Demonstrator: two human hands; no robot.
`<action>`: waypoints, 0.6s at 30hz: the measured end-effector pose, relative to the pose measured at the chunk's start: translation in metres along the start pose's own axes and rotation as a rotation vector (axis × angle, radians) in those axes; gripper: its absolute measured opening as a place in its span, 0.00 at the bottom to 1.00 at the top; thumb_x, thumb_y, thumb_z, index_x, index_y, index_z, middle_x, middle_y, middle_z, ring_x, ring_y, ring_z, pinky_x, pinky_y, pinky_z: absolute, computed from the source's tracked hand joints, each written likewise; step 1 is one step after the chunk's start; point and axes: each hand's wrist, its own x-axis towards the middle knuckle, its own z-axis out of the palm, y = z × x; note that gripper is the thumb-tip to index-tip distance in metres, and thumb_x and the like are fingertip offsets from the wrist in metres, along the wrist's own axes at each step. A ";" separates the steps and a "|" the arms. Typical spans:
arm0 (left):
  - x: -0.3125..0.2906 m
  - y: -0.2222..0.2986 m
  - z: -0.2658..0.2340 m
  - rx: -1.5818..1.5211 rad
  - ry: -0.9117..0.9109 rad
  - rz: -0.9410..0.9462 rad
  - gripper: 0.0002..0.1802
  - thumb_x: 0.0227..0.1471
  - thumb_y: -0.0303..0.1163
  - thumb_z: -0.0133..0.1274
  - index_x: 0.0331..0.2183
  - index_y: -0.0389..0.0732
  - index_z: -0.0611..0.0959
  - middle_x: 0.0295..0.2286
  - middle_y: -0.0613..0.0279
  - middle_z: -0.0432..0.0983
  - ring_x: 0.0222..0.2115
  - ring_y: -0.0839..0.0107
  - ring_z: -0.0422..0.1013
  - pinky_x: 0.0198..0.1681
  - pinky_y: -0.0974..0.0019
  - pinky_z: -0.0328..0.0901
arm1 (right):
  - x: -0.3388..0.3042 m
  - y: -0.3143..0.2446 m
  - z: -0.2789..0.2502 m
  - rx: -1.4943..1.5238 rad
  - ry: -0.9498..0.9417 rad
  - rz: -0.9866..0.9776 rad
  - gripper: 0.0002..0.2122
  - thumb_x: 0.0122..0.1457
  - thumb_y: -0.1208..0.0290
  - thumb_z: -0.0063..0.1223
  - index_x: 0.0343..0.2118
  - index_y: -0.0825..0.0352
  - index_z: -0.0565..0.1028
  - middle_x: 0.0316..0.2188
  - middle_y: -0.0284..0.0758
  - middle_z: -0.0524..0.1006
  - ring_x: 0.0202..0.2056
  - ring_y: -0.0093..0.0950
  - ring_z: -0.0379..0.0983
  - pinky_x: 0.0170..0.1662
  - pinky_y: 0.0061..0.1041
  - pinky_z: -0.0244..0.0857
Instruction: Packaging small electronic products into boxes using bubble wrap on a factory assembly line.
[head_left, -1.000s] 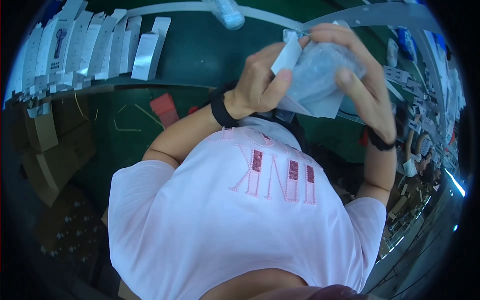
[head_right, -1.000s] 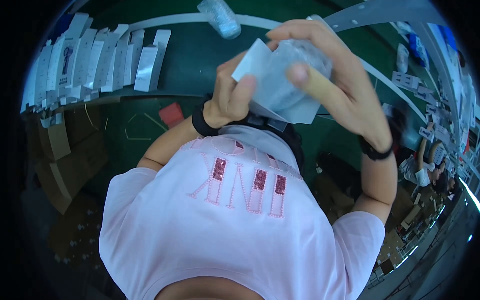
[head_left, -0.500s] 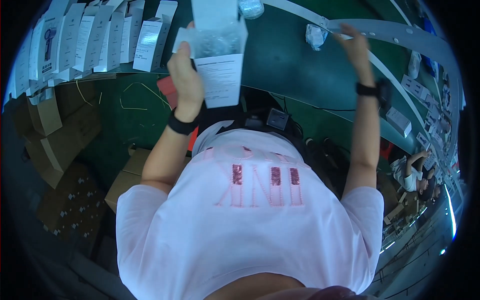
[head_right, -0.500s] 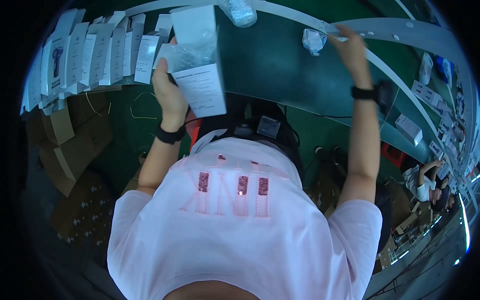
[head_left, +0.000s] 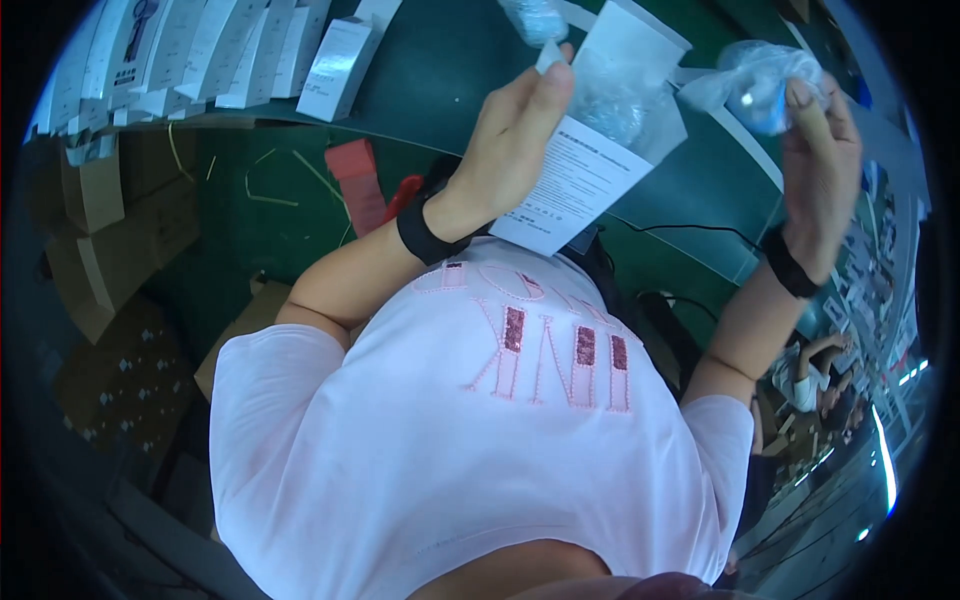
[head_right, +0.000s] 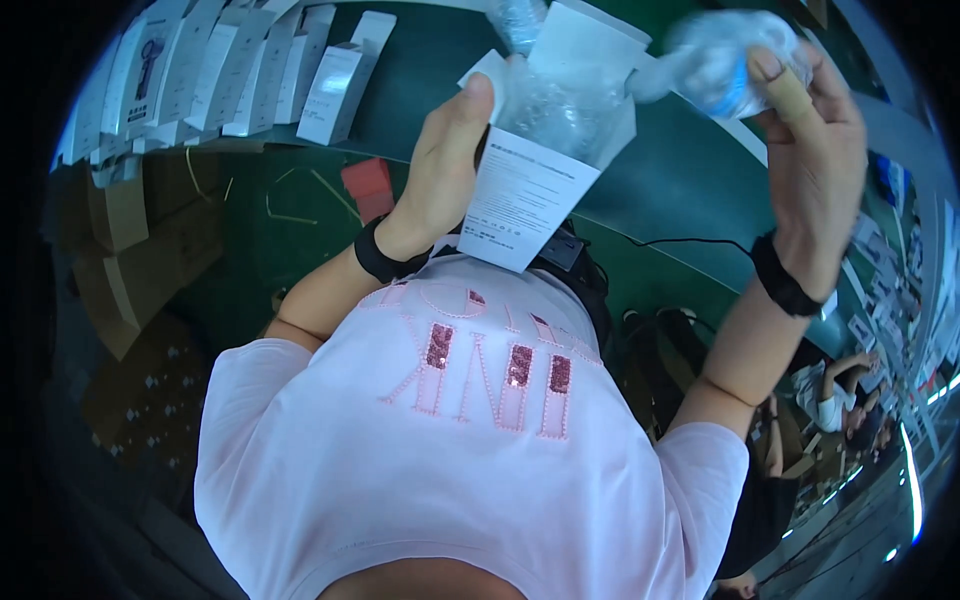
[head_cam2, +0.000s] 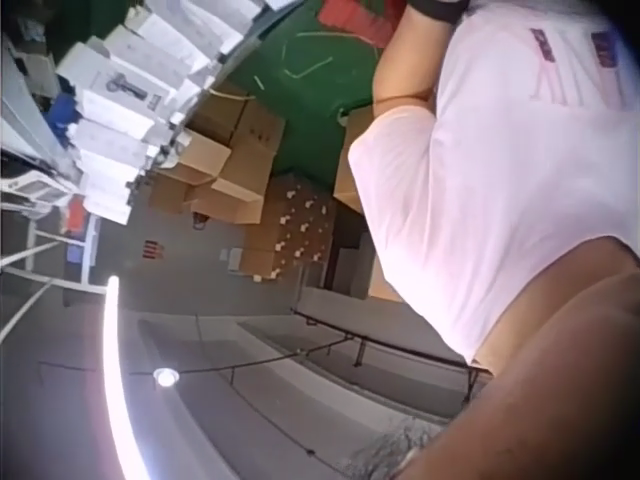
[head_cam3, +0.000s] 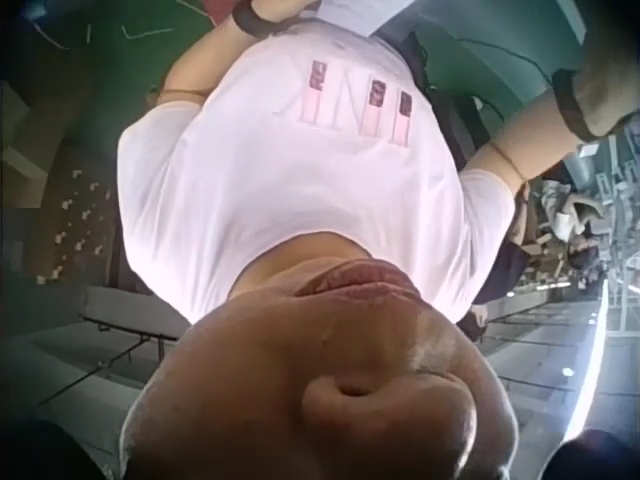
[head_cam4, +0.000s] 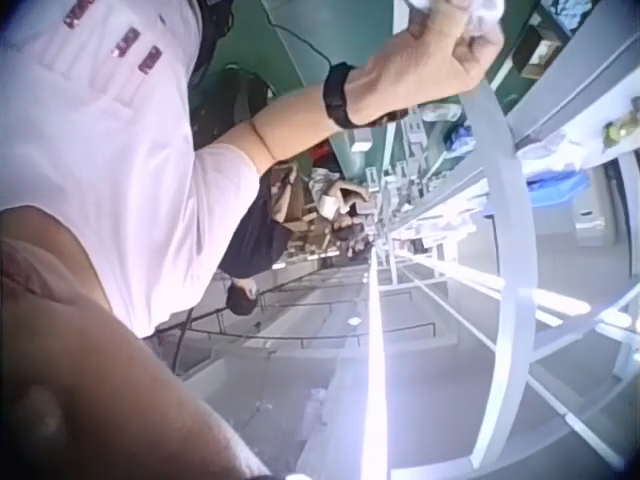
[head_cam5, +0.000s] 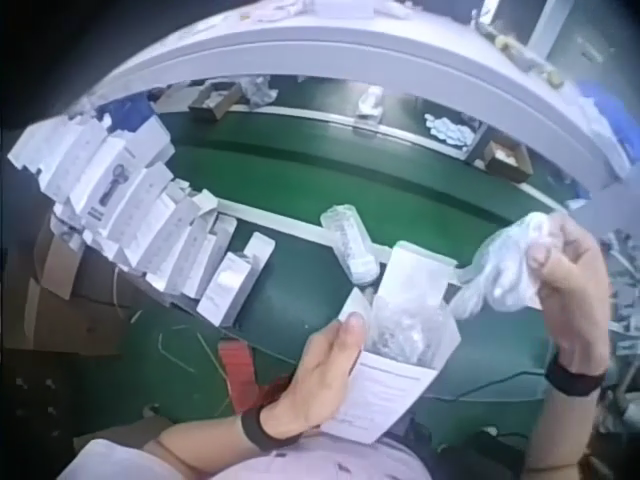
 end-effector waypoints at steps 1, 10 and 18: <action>0.002 0.000 0.007 0.020 -0.044 0.044 0.32 0.62 0.53 0.36 0.44 0.30 0.74 0.30 0.63 0.72 0.32 0.79 0.64 0.38 0.73 0.60 | -0.008 -0.027 0.020 -0.179 -0.068 -0.038 0.09 0.53 0.73 0.60 0.35 0.69 0.76 0.30 0.33 0.79 0.30 0.19 0.75 0.34 0.14 0.67; -0.018 0.008 0.026 -0.057 -0.279 -0.076 0.31 0.61 0.55 0.38 0.36 0.33 0.74 0.26 0.64 0.71 0.29 0.80 0.65 0.33 0.75 0.60 | -0.011 -0.043 0.074 -0.738 -0.867 0.589 0.08 0.55 0.75 0.55 0.34 0.74 0.77 0.27 0.33 0.77 0.25 0.17 0.72 0.29 0.18 0.70; -0.022 -0.010 -0.005 -0.178 -0.386 0.063 0.45 0.46 0.37 0.64 0.57 0.40 0.54 0.48 0.45 0.66 0.49 0.62 0.65 0.51 0.59 0.63 | -0.015 -0.030 0.069 -0.501 -1.149 0.468 0.16 0.58 0.78 0.47 0.50 0.73 0.70 0.41 0.39 0.76 0.37 0.24 0.74 0.43 0.23 0.68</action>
